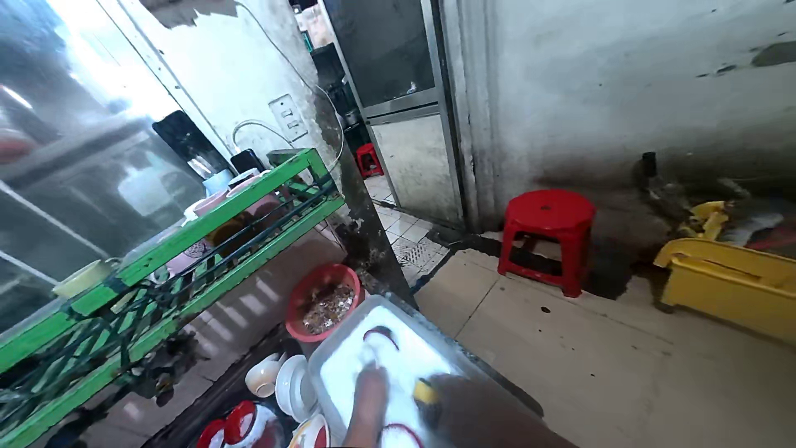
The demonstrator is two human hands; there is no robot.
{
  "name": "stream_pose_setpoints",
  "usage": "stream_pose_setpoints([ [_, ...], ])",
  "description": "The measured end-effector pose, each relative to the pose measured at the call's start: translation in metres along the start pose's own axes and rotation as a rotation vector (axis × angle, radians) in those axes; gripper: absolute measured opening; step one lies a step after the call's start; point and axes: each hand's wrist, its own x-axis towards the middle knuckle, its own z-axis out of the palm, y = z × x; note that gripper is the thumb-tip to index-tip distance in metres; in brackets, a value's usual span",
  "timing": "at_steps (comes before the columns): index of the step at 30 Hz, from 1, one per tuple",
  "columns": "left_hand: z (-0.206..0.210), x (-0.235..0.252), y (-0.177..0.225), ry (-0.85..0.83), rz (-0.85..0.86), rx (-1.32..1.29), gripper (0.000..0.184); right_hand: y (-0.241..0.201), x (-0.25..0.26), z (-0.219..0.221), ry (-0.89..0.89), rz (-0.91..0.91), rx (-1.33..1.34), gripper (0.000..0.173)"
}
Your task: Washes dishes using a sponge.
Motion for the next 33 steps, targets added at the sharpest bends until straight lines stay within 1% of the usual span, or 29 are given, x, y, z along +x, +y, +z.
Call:
stream_pose_setpoints([
  [2,-0.007,-0.007,-0.001,0.162,-0.058,-0.625,0.039,0.007,0.007,-0.005,0.114,-0.037,0.235,0.056],
  [3,-0.012,-0.017,0.005,0.195,-0.085,-0.895,0.039,0.007,0.01,-0.005,0.208,-0.082,0.385,0.06],
  [4,-0.014,-0.03,0.012,0.22,-0.097,-1.093,0.038,0.004,0.01,-0.005,0.315,-0.14,0.499,0.063],
  [5,-0.014,-0.046,0.021,0.237,-0.089,-1.212,0.036,-0.002,0.01,-0.001,0.458,-0.222,0.552,0.066],
  [6,-0.012,-0.064,0.03,0.239,-0.06,-1.26,0.036,-0.012,0.009,0.002,0.584,-0.32,0.564,0.07],
  [7,-0.007,-0.079,0.038,0.244,-0.011,-1.247,0.033,-0.024,0.007,0.005,0.678,-0.422,0.541,0.072],
  [8,0.0,-0.092,0.042,0.244,0.066,-1.197,0.031,-0.036,0.007,0.006,0.722,-0.502,0.5,0.074],
  [9,0.006,-0.1,0.042,0.249,0.138,-1.136,0.03,-0.046,0.01,0.003,0.714,-0.542,0.483,0.073],
  [10,0.009,-0.108,0.042,0.259,0.177,-1.077,0.032,-0.054,0.014,-0.006,0.63,-0.505,0.519,0.068],
  [11,0.007,-0.115,0.042,0.26,0.193,-1.025,0.035,-0.061,0.021,-0.025,0.422,-0.378,0.612,0.064],
  [12,0.003,-0.12,0.042,0.252,0.211,-0.97,0.033,-0.064,0.036,-0.041,0.261,-0.261,0.715,0.06],
  [13,-0.001,-0.124,0.041,0.24,0.245,-0.928,0.032,-0.065,0.051,-0.05,0.169,-0.187,0.777,0.058],
  [14,-0.006,-0.125,0.04,0.233,0.269,-0.9,0.031,-0.067,0.059,-0.052,0.14,-0.154,0.801,0.058],
  [15,-0.011,-0.125,0.036,0.236,0.268,-0.887,0.03,-0.071,0.057,-0.047,0.169,-0.166,0.787,0.059],
  [16,-0.017,-0.123,0.031,0.247,0.25,-0.873,0.029,-0.076,0.047,-0.038,0.246,-0.24,0.727,0.061],
  [18,-0.028,-0.119,0.02,0.271,0.231,-0.829,0.025,-0.082,0.024,-0.006,0.519,-0.562,0.539,0.06],
  [19,-0.029,-0.118,0.015,0.286,0.233,-0.814,0.02,-0.084,0.018,0.003,0.564,-0.686,0.463,0.062],
  [20,-0.03,-0.119,0.013,0.286,0.227,-0.837,0.02,-0.086,0.018,0.005,0.546,-0.706,0.46,0.064],
  [21,-0.031,-0.121,0.013,0.263,0.21,-0.91,0.023,-0.088,0.022,0.001,0.485,-0.632,0.547,0.064],
  [23,-0.03,-0.122,0.022,0.283,0.155,-1.169,0.027,-0.09,0.04,-0.023,0.284,-0.39,0.761,0.062],
  [24,-0.03,-0.12,0.027,0.338,0.132,-1.305,0.025,-0.09,0.043,-0.031,0.24,-0.312,0.805,0.065],
  [25,-0.032,-0.117,0.03,0.406,0.113,-1.418,0.025,-0.091,0.04,-0.027,0.284,-0.333,0.801,0.067],
  [27,-0.038,-0.106,0.024,0.482,0.111,-1.608,0.024,-0.094,0.026,0.003,0.52,-0.533,0.688,0.069],
  [28,-0.041,-0.102,0.021,0.481,0.12,-1.662,0.024,-0.094,0.023,0.015,0.597,-0.621,0.646,0.07],
  [29,-0.043,-0.101,0.019,0.46,0.135,-1.676,0.024,-0.092,0.025,0.021,0.623,-0.663,0.661,0.07],
  [30,-0.042,-0.104,0.017,0.431,0.151,-1.651,0.024,-0.091,0.028,0.019,0.595,-0.616,0.737,0.068],
  [31,-0.04,-0.107,0.018,0.398,0.161,-1.597,0.025,-0.091,0.033,0.008,0.507,-0.498,0.83,0.065],
  [32,-0.037,-0.111,0.02,0.369,0.159,-1.538,0.027,-0.091,0.04,-0.01,0.368,-0.331,0.877,0.064],
  [33,-0.034,-0.112,0.023,0.36,0.131,-1.488,0.028,-0.093,0.048,-0.026,0.252,-0.187,0.864,0.063],
])
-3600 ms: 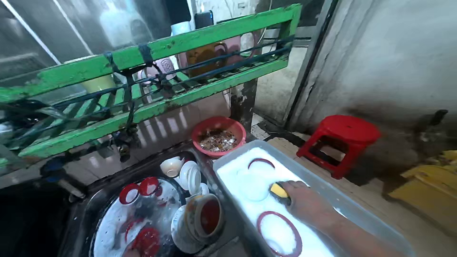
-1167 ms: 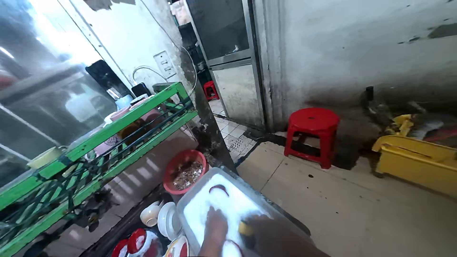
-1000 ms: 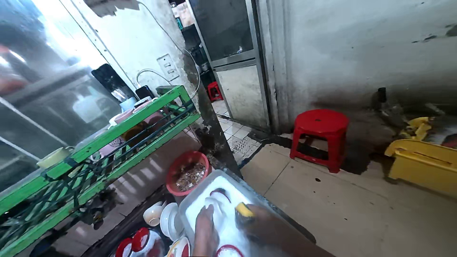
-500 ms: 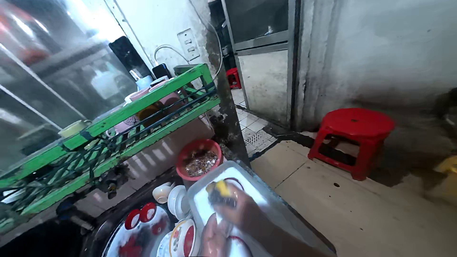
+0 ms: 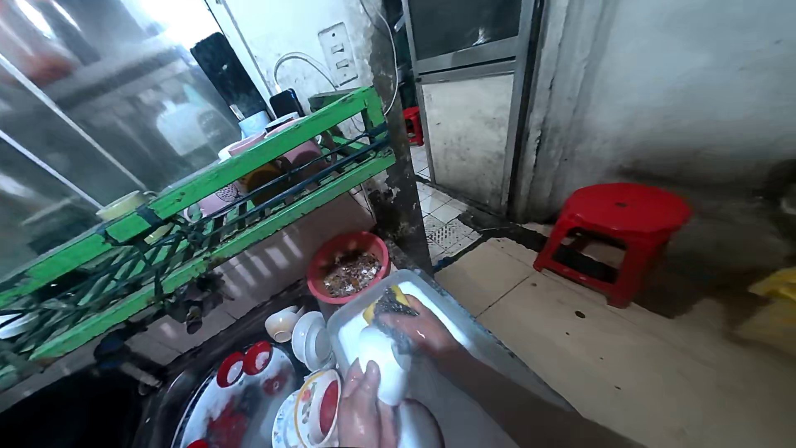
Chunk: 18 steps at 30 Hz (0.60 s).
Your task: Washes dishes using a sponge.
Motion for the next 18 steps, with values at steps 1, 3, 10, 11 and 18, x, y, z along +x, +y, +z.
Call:
stream_pose_setpoints([
  [1,0.003,0.0,-0.003,0.037,-0.016,0.026,0.028,-0.007,0.006,-0.001,-0.036,0.056,-0.091,0.063],
  [3,0.007,0.005,-0.004,0.14,-0.037,0.019,0.026,-0.005,-0.008,0.013,-0.029,-0.196,-0.35,0.06],
  [10,0.005,0.024,0.03,0.289,-0.122,-0.405,0.033,0.042,-0.042,0.036,0.107,-0.69,-0.061,0.07],
  [11,0.002,0.022,0.028,0.256,-0.097,-0.422,0.031,0.032,-0.039,0.028,0.092,-0.444,0.119,0.08],
  [18,-0.036,0.016,0.009,-0.184,-0.177,-0.238,0.039,-0.014,-0.021,-0.021,0.01,-0.005,0.242,0.073],
])
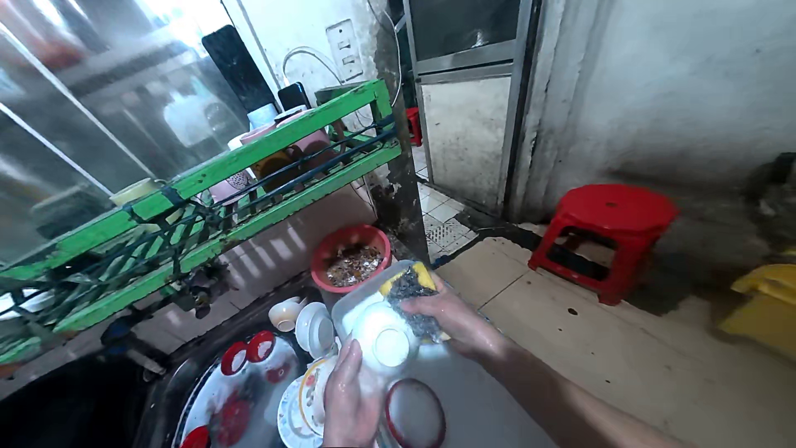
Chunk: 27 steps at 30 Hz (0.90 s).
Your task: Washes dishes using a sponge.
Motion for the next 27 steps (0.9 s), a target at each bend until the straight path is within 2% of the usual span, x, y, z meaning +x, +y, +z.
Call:
stream_pose_setpoints([
  [2,0.005,0.005,0.005,0.062,-0.183,0.01,0.049,-0.006,-0.02,0.006,-0.001,-0.223,-0.232,0.075],
  [3,0.011,0.006,0.007,0.099,-0.245,0.009,0.058,-0.002,-0.03,0.008,-0.064,-0.369,-0.386,0.069],
  [5,0.025,0.009,0.01,0.212,-0.235,0.013,0.061,0.009,-0.046,0.011,-0.212,-0.58,-0.592,0.062],
  [6,0.027,0.013,0.009,0.254,-0.174,0.035,0.055,0.013,-0.05,0.013,-0.245,-0.538,-0.586,0.062],
  [8,0.022,0.023,0.006,0.29,-0.018,0.131,0.045,0.014,-0.046,0.011,-0.239,-0.234,-0.294,0.069],
  [10,0.013,0.024,0.001,0.234,0.135,0.332,0.046,0.019,-0.033,0.003,-0.181,0.007,0.047,0.065],
  [11,0.006,0.024,-0.001,0.148,0.202,0.491,0.053,0.023,-0.029,-0.002,-0.165,0.084,0.11,0.062],
  [14,0.002,0.023,-0.006,-0.058,0.304,0.975,0.076,0.034,-0.023,-0.003,-0.188,0.179,-0.072,0.058],
  [16,0.005,0.015,-0.008,-0.166,0.326,1.095,0.083,0.037,-0.025,-0.002,-0.215,0.228,-0.156,0.053],
  [19,0.005,0.004,-0.01,-0.257,0.416,1.143,0.087,0.04,-0.026,-0.005,-0.167,0.217,0.05,0.043],
  [21,0.006,-0.002,-0.019,-0.273,0.485,1.153,0.078,0.035,-0.029,0.004,-0.094,0.224,0.16,0.04],
  [22,0.007,-0.005,-0.026,-0.246,0.501,1.135,0.072,0.031,-0.033,0.012,-0.074,0.238,0.12,0.044],
  [24,0.011,-0.007,-0.034,-0.055,0.486,0.97,0.056,0.028,-0.048,0.032,-0.045,0.199,-0.009,0.057],
  [26,0.024,-0.007,-0.027,0.154,0.373,0.73,0.047,0.039,-0.066,0.042,-0.061,-0.061,-0.178,0.057],
  [27,0.031,-0.005,-0.019,0.212,0.237,0.581,0.043,0.046,-0.073,0.043,-0.083,-0.213,-0.26,0.058],
])
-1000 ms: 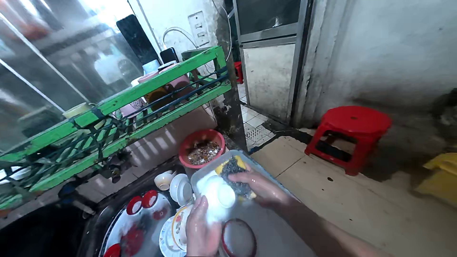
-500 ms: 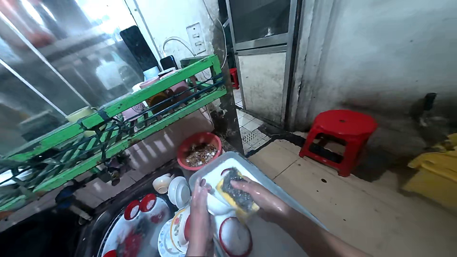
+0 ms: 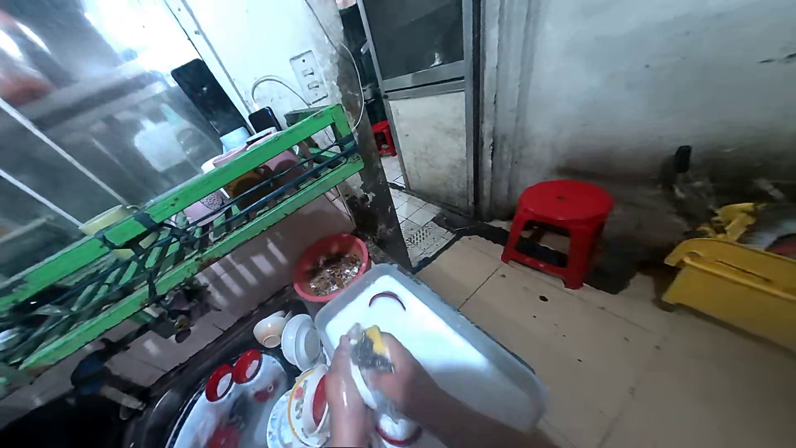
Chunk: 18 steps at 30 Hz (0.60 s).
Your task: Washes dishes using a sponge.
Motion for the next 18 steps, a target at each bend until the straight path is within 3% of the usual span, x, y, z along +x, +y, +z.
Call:
stream_pose_setpoints([
  [2,-0.006,0.011,0.011,-0.102,-0.303,-0.209,0.045,0.006,-0.009,-0.002,-0.079,-0.164,-0.153,0.06],
  [3,-0.008,0.015,0.01,-0.148,-0.336,-0.239,0.047,0.008,-0.009,-0.005,-0.108,-0.171,-0.175,0.061],
  [5,-0.003,0.014,0.003,-0.15,-0.179,-0.178,0.048,0.011,-0.001,-0.01,-0.077,-0.047,-0.004,0.061],
  [8,0.005,0.006,-0.007,-0.096,0.11,0.013,0.052,0.002,0.014,-0.014,0.089,0.29,0.454,0.06],
  [10,0.005,0.003,-0.012,-0.147,0.156,0.134,0.055,-0.001,0.016,-0.013,0.162,0.341,0.514,0.06],
  [13,0.003,0.001,-0.008,-0.206,0.041,0.113,0.052,0.007,0.01,-0.013,0.026,0.168,0.175,0.058],
  [15,0.002,0.0,0.001,-0.212,-0.122,-0.062,0.041,0.01,0.003,-0.019,-0.169,-0.035,-0.132,0.057],
  [18,-0.005,0.008,0.012,-0.268,-0.391,-0.21,0.041,0.0,0.007,-0.037,-0.509,-0.403,-0.682,0.038],
])
